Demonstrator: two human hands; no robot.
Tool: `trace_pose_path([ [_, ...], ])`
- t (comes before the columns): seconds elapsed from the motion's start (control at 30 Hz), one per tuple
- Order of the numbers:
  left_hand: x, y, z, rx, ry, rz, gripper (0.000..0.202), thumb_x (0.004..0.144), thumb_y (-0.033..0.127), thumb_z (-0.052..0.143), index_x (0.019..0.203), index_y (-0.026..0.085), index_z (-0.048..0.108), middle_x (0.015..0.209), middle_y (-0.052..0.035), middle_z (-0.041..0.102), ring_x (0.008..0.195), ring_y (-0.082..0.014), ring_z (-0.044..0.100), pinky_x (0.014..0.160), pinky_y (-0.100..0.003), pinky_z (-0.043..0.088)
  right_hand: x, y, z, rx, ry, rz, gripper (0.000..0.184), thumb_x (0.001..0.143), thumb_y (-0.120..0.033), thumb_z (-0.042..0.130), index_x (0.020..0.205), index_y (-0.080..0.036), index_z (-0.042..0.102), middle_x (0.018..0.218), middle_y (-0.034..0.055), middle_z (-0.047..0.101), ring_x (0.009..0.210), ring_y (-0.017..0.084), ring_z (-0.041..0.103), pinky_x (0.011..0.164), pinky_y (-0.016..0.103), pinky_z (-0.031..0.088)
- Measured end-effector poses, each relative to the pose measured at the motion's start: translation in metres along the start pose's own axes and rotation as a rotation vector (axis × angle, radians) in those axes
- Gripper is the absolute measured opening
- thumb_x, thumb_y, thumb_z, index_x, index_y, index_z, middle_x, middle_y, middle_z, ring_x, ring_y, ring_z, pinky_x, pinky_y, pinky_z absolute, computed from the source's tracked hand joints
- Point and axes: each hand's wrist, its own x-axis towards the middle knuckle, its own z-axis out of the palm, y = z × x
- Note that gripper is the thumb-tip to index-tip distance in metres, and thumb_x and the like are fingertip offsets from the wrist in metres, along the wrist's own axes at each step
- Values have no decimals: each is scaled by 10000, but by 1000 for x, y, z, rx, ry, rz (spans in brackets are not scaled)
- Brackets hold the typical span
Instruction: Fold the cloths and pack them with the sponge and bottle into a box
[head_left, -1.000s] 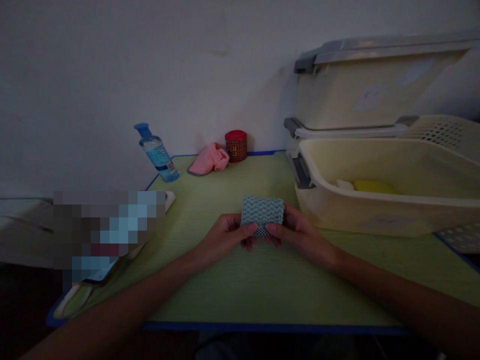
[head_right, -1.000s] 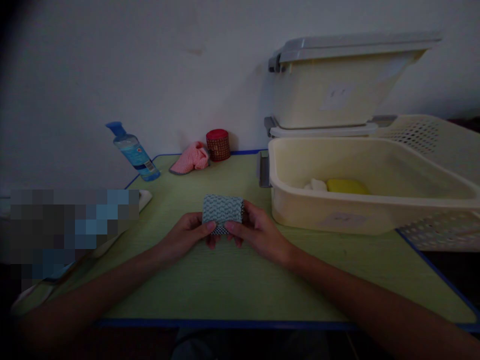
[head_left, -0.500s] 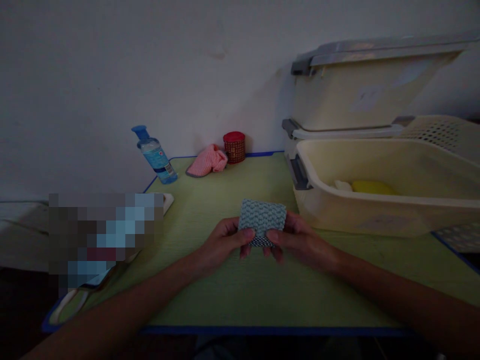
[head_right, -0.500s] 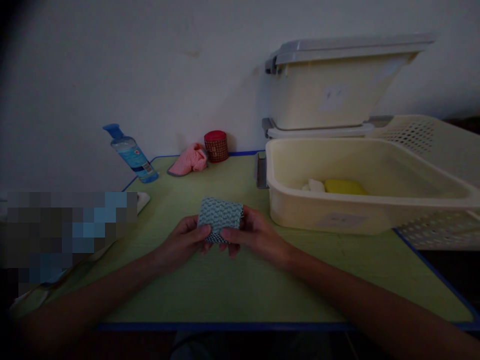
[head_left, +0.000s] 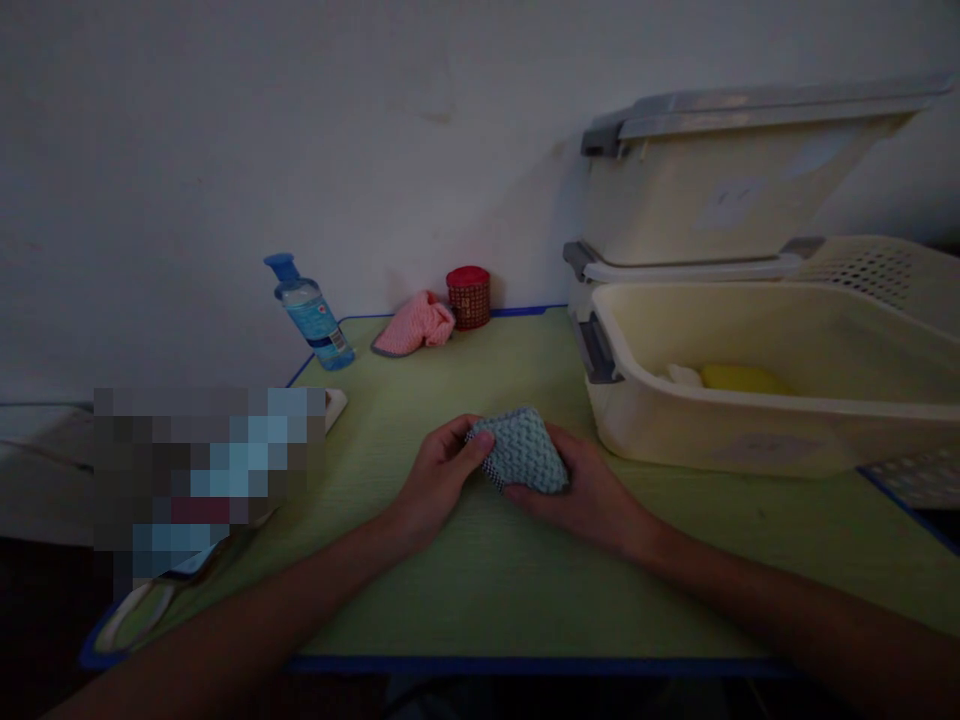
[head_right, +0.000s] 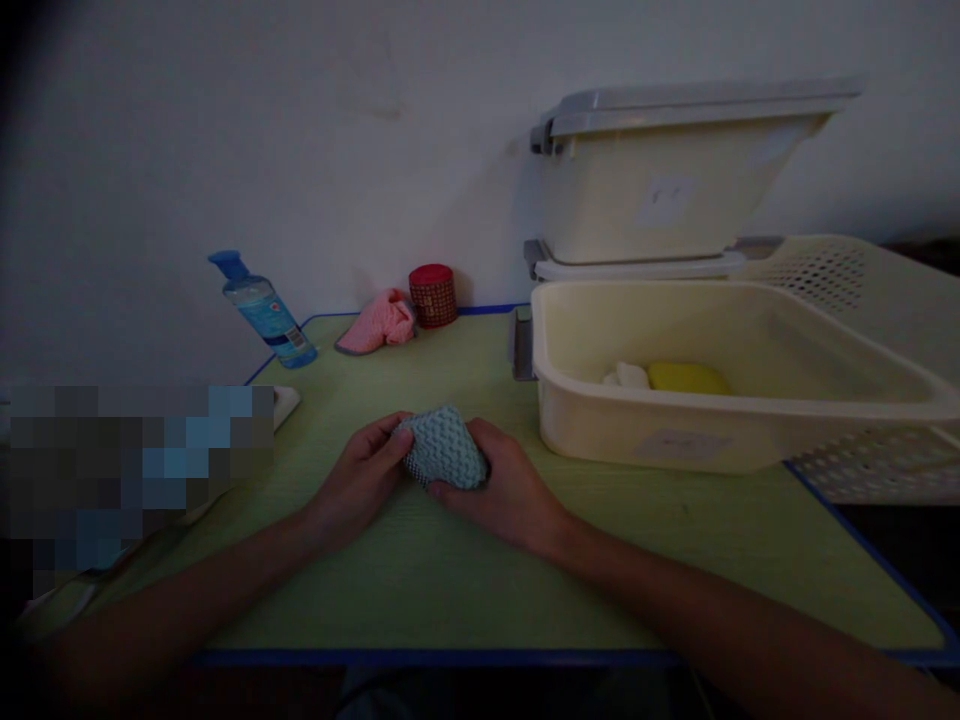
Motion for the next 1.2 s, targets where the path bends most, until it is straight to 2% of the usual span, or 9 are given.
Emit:
trace_pose_path([
  [0.13,-3,2,0,163,3,57,303,704,436,613,731,156,503,620,43,453,590,-98,417,552,-215,344,-3,-8,1,31,-61,-2,404,625,-301,669,973,-133,549,943,74,621,839,201,573,746,346,479],
  [0.2,-6,4,0,242,-10,85,274,724,419,583,744,165,485,608,51,425,571,-97,399,527,-211,332,-3,-10,0,105,-97,-16,372,675,-329,624,982,-132,551,928,67,619,830,186,566,743,330,476],
  [0.3,-9,4,2,321,-36,124,233,755,396,543,767,174,475,619,50,417,570,-101,400,522,-212,331,-3,-9,-1,164,-110,18,266,731,-336,557,899,-129,560,799,45,604,723,158,556,660,299,475],
  [0.4,-12,3,4,366,-32,149,217,791,392,499,789,177,471,635,47,409,584,-106,404,523,-212,332,-2,-6,1,118,-74,68,238,703,-329,590,816,-121,564,733,37,583,656,148,538,609,290,469],
  [0.67,-15,0,7,540,83,211,278,851,417,369,705,188,427,613,38,394,591,-123,403,551,-237,339,-2,-5,7,110,-94,63,274,646,-377,641,734,-124,585,699,29,566,617,129,497,576,265,435],
  [0.8,-15,0,5,571,82,244,307,860,430,356,671,194,411,587,41,379,564,-122,385,534,-242,320,-2,-5,6,223,-173,85,299,641,-399,649,739,-130,563,659,5,525,595,113,461,551,247,403],
  [0.93,-15,1,5,588,88,253,329,860,440,352,646,195,403,568,42,371,548,-121,379,522,-242,309,-2,-5,5,335,-240,103,374,668,-501,622,700,-143,520,625,-12,468,578,100,422,549,241,381],
  [1.1,-16,3,8,533,70,222,336,835,468,385,644,194,422,567,42,369,545,-120,378,522,-242,319,1,-5,3,420,-237,59,436,703,-572,580,627,-162,453,565,-45,364,528,72,341,472,208,270],
  [1.2,-17,4,8,451,74,166,361,803,516,425,646,191,454,591,34,395,583,-127,406,554,-241,353,2,-5,1,467,-272,72,441,722,-572,570,620,-159,451,559,-50,355,512,63,325,468,209,256],
])
